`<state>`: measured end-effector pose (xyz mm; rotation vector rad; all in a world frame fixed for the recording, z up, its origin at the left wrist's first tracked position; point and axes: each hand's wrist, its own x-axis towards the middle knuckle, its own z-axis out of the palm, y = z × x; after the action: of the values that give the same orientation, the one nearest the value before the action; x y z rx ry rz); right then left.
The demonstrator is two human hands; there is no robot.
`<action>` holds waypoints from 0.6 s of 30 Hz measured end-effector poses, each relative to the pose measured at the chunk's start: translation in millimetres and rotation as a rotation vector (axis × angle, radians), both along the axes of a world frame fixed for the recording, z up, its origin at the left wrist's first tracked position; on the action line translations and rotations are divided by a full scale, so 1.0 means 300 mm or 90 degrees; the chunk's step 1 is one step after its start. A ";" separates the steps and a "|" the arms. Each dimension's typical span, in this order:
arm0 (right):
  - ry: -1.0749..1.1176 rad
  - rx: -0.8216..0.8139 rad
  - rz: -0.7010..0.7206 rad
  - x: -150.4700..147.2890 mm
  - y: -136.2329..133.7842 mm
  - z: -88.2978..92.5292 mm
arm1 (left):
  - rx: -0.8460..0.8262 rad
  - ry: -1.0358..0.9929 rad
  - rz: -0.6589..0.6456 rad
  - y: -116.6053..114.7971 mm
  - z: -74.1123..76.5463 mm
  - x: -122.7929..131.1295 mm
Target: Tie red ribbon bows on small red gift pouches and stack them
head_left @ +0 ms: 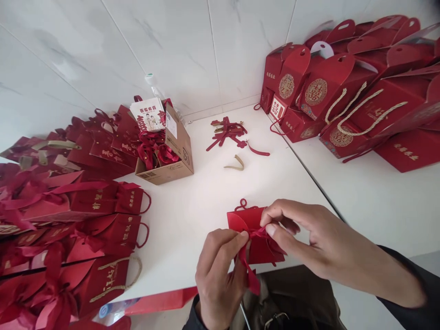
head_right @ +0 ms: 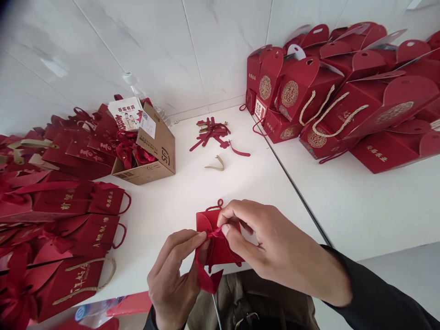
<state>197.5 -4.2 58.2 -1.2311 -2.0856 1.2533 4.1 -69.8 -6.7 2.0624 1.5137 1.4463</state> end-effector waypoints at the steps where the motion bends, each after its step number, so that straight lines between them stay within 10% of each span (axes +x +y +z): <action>1: 0.002 0.000 -0.009 0.006 -0.005 -0.003 | -0.002 -0.004 0.004 -0.006 -0.001 0.000; 18: -0.114 0.053 -0.023 0.164 -0.033 -0.128 | -0.280 -0.167 0.077 -0.118 -0.026 -0.033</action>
<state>246.6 -14.1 19.8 -1.3805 -2.2054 1.0642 -5.7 -105.3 -14.6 1.4901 1.6834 1.2237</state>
